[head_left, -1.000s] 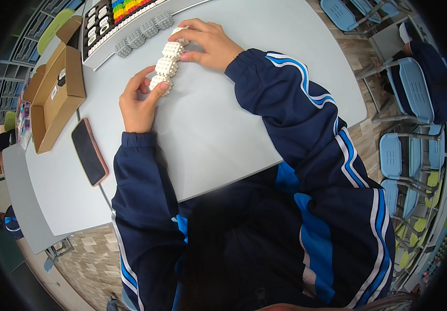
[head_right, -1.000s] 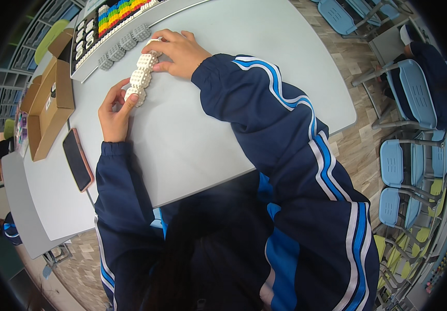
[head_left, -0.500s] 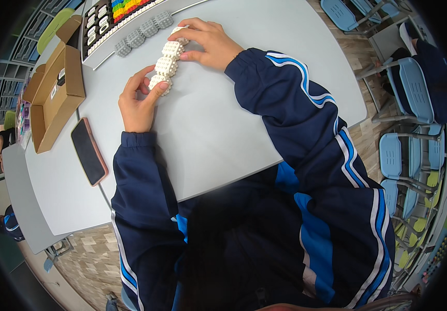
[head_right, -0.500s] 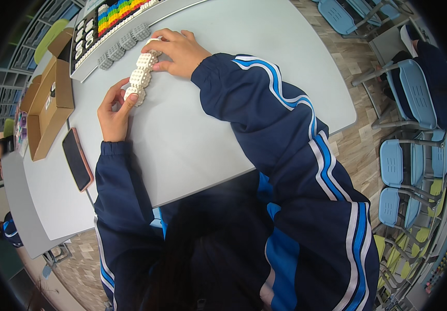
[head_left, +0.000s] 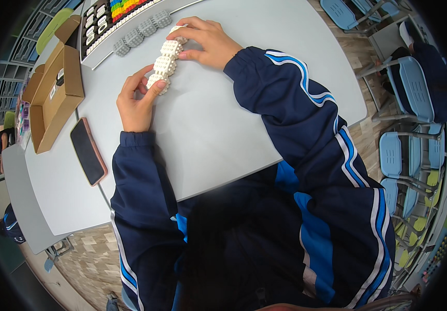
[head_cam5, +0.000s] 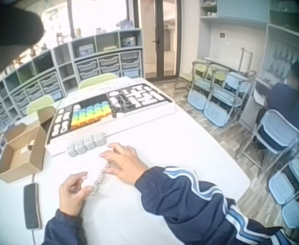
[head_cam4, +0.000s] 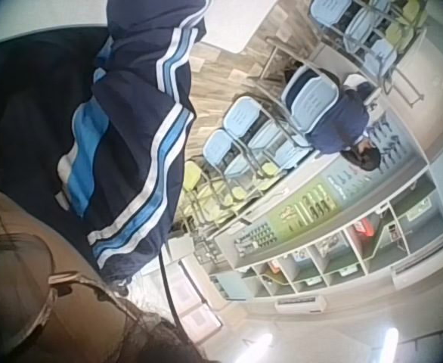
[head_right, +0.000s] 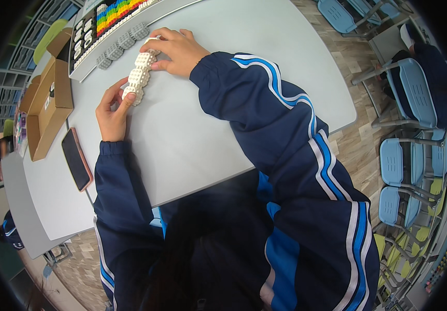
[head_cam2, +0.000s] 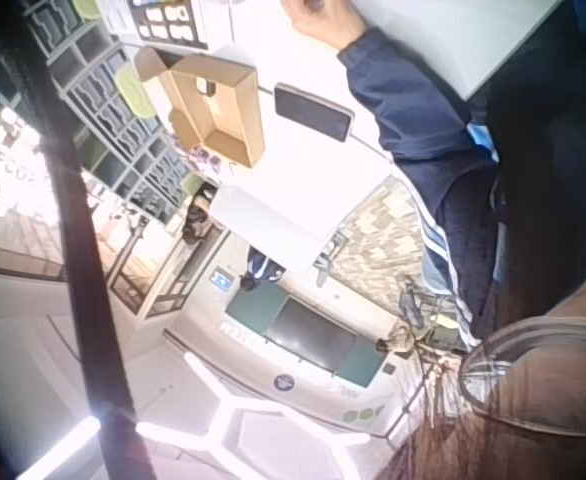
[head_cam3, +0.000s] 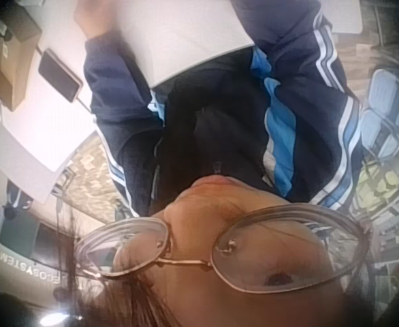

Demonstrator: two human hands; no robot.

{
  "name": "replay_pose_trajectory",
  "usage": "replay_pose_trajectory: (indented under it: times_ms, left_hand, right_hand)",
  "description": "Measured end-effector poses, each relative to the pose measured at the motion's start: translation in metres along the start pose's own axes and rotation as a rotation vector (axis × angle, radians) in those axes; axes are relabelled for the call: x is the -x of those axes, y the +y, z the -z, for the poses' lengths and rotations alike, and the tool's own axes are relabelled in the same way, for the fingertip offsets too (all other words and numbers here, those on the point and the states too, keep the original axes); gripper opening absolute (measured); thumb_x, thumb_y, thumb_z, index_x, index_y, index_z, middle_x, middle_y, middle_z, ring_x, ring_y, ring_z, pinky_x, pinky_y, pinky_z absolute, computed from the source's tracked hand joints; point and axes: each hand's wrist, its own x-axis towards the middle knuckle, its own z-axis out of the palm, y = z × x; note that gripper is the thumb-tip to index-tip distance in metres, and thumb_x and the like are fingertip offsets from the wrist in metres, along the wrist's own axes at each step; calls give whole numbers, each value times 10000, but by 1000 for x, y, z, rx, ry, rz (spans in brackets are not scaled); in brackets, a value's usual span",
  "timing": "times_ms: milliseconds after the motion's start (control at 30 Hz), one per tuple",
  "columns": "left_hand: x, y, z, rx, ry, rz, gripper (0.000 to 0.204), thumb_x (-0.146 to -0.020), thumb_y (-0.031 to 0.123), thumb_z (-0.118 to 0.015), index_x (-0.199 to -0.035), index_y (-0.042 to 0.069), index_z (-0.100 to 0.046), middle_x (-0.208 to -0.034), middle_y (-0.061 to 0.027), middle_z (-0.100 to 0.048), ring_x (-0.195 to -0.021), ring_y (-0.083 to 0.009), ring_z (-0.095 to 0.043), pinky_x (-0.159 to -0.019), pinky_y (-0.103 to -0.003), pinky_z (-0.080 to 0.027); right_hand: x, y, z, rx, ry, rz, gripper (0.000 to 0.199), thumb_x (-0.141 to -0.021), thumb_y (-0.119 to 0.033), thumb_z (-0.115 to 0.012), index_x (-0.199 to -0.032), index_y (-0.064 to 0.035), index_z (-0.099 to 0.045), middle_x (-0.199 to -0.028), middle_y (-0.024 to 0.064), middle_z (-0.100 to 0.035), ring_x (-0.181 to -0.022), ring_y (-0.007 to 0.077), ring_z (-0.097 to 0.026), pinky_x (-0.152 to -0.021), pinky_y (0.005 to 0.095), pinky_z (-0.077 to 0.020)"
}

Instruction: The person assembles small colorful building blocks into a long linear structure on a white table. They pick up individual blocks, connect them end-to-end, and occasionally adjust the alignment of the growing chain.

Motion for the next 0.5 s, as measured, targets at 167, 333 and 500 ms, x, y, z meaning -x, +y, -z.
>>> replay_pose_trajectory:
  times_ms: [167,333,500]
  left_hand:
    - [0,-2,0,-4,2,-4,444,-759,251,-840,-1158,97,-721,-809,23,-493,-732,-103,-437,-713,-240,-418]
    - [0,0,0,-2,0,-3,445,-759,251,-839,-1158,93,-722,-814,23,-495,-735,-103,-438,-716,-240,-418]
    - [0,-1,0,6,-3,-6,445,-759,248,-837,-1158,89,-721,-819,20,-502,-737,-105,-440,-718,-241,-418]
  right_hand:
    - [1,0,0,-3,3,4,398,-850,-275,-728,-1237,-263,-641,-1364,51,-518,-1204,298,-513,-1098,436,-314]
    - [0,1,-1,2,7,6,398,-849,-275,-729,-1236,-261,-641,-1364,52,-517,-1202,300,-514,-1098,434,-315]
    - [0,0,-1,-7,2,-3,397,-851,-271,-727,-1239,-260,-641,-1367,52,-515,-1201,303,-513,-1099,435,-314]
